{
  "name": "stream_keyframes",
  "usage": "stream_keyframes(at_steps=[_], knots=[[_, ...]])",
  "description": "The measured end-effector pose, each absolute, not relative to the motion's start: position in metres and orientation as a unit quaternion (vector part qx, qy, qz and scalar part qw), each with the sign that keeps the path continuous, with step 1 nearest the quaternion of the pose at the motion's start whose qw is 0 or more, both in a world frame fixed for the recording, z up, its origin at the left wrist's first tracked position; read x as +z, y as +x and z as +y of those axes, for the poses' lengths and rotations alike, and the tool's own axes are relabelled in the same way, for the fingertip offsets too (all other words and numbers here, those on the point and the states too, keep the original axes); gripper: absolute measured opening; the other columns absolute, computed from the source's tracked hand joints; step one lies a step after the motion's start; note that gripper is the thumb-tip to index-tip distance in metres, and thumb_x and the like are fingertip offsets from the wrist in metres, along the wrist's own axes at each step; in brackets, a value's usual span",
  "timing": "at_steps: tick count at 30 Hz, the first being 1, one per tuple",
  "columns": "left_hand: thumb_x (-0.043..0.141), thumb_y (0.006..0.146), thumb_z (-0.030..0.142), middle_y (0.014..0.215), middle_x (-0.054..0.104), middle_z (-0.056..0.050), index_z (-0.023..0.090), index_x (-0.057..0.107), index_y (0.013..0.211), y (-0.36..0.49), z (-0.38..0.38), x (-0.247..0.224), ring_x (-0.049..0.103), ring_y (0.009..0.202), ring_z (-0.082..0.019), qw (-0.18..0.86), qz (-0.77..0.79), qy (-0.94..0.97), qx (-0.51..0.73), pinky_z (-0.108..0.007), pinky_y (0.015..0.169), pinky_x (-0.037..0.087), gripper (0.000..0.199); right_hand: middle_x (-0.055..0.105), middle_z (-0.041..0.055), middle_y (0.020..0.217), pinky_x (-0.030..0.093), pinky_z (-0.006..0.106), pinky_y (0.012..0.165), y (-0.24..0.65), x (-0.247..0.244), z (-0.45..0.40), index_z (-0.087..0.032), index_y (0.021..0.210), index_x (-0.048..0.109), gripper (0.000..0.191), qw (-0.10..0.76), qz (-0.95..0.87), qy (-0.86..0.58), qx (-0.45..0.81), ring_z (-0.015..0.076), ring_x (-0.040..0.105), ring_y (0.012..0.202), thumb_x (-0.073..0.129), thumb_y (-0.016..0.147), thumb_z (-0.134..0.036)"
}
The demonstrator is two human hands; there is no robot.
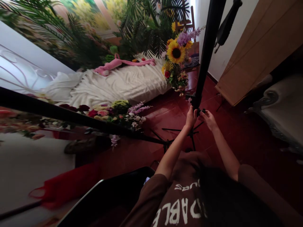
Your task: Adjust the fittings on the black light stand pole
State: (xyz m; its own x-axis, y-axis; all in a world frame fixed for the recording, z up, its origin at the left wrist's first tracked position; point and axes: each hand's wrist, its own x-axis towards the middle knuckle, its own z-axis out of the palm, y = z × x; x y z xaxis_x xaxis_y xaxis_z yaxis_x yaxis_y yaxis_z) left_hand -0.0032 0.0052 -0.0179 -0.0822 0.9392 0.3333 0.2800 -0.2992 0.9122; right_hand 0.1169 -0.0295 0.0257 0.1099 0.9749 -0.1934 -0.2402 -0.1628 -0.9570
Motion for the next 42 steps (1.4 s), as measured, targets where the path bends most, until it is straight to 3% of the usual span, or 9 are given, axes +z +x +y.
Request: stream_keyframes(at_steps=[4, 9, 14, 17, 19, 22, 26, 32, 42], knots=[[0.036, 0.095, 0.061, 0.082, 0.065, -0.008, 0.015, 0.059, 0.11, -0.003, 0.004, -0.015, 0.061, 0.073, -0.017, 0.305, 0.5, 0.604, 0.541, -0.028, 0.072, 0.048, 0.054, 0.07, -0.0016, 0.074, 0.062, 0.031, 0.068, 0.121, 0.032, -0.025, -0.021, 0.082, 0.06, 0.052, 0.541, -0.354, -0.521, 0.557, 0.0136, 0.068, 0.062, 0.081, 0.058, -0.062], [0.039, 0.097, 0.055, 0.089, 0.068, -0.01, 0.015, 0.057, 0.118, -0.004, 0.004, -0.014, 0.064, 0.081, -0.018, 0.312, 0.505, 0.605, 0.53, -0.028, 0.076, 0.05, 0.049, 0.072, 0.0011, 0.081, 0.06, 0.032, 0.072, 0.136, 0.041, -0.019, -0.021, 0.085, 0.065, 0.046, 0.519, -0.458, -0.495, 0.525, 0.0151, 0.069, 0.07, 0.086, 0.058, -0.051], [0.041, 0.097, 0.049, 0.085, 0.067, -0.007, 0.015, 0.059, 0.112, -0.004, 0.004, -0.013, 0.062, 0.075, -0.015, 0.308, 0.51, 0.603, 0.531, -0.025, 0.072, 0.048, 0.042, 0.071, 0.0007, 0.083, 0.057, 0.035, 0.086, 0.139, 0.049, -0.017, -0.023, 0.075, 0.067, 0.024, 0.514, -0.56, -0.5, 0.414, 0.0172, 0.068, 0.08, 0.083, 0.065, -0.038], [0.041, 0.098, 0.049, 0.082, 0.065, -0.006, 0.016, 0.059, 0.109, -0.003, 0.004, -0.014, 0.061, 0.072, -0.014, 0.307, 0.509, 0.602, 0.533, -0.024, 0.069, 0.047, 0.04, 0.072, 0.0025, 0.095, 0.055, 0.039, 0.094, 0.135, 0.052, -0.023, -0.024, 0.068, 0.067, 0.013, 0.519, -0.59, -0.497, 0.368, 0.0204, 0.067, 0.094, 0.074, 0.073, -0.034], [0.041, 0.097, 0.05, 0.083, 0.066, -0.007, 0.016, 0.058, 0.109, -0.004, 0.004, -0.014, 0.061, 0.073, -0.015, 0.308, 0.507, 0.603, 0.533, -0.025, 0.069, 0.047, 0.04, 0.072, 0.0038, 0.105, 0.051, 0.043, 0.101, 0.132, 0.055, -0.03, -0.024, 0.062, 0.066, 0.017, 0.505, -0.627, -0.483, 0.344, 0.0222, 0.066, 0.104, 0.068, 0.077, -0.028], [0.039, 0.097, 0.053, 0.085, 0.067, -0.008, 0.016, 0.058, 0.11, -0.004, 0.005, -0.015, 0.062, 0.074, -0.016, 0.308, 0.501, 0.607, 0.534, -0.026, 0.07, 0.048, 0.044, 0.071, 0.0045, 0.114, 0.048, 0.043, 0.106, 0.126, 0.066, -0.037, -0.024, 0.079, 0.072, 0.008, 0.507, -0.648, -0.468, 0.323, 0.0225, 0.065, 0.11, 0.064, 0.08, -0.023], [0.036, 0.096, 0.059, 0.09, 0.068, -0.01, 0.015, 0.058, 0.111, -0.003, 0.006, -0.017, 0.064, 0.078, -0.017, 0.306, 0.486, 0.607, 0.55, -0.028, 0.073, 0.051, 0.051, 0.071, 0.0052, 0.117, 0.053, 0.039, 0.1, 0.111, 0.079, -0.031, -0.027, 0.123, 0.062, 0.045, 0.536, -0.619, -0.478, 0.319, 0.0218, 0.068, 0.108, 0.073, 0.08, -0.032], [0.029, 0.096, 0.063, 0.096, 0.069, -0.013, 0.015, 0.056, 0.111, -0.001, 0.006, -0.018, 0.066, 0.085, -0.019, 0.313, 0.462, 0.605, 0.568, -0.03, 0.077, 0.051, 0.058, 0.074, 0.0053, 0.111, 0.062, 0.039, 0.087, 0.093, 0.083, -0.013, -0.027, 0.129, 0.06, 0.055, 0.511, -0.638, -0.495, 0.295, 0.0238, 0.074, 0.095, 0.071, 0.081, -0.052], [0.045, 0.097, 0.043, 0.089, 0.067, -0.004, 0.019, 0.046, 0.124, -0.009, -0.003, -0.002, 0.063, 0.073, -0.013, 0.349, 0.466, 0.623, 0.522, -0.025, 0.07, 0.047, 0.037, 0.073, 0.0045, 0.114, 0.061, 0.034, 0.092, 0.084, 0.151, 0.003, -0.026, 0.139, 0.055, 0.065, 0.577, -0.646, -0.445, 0.226, 0.0224, 0.072, 0.105, 0.069, 0.083, -0.055]])
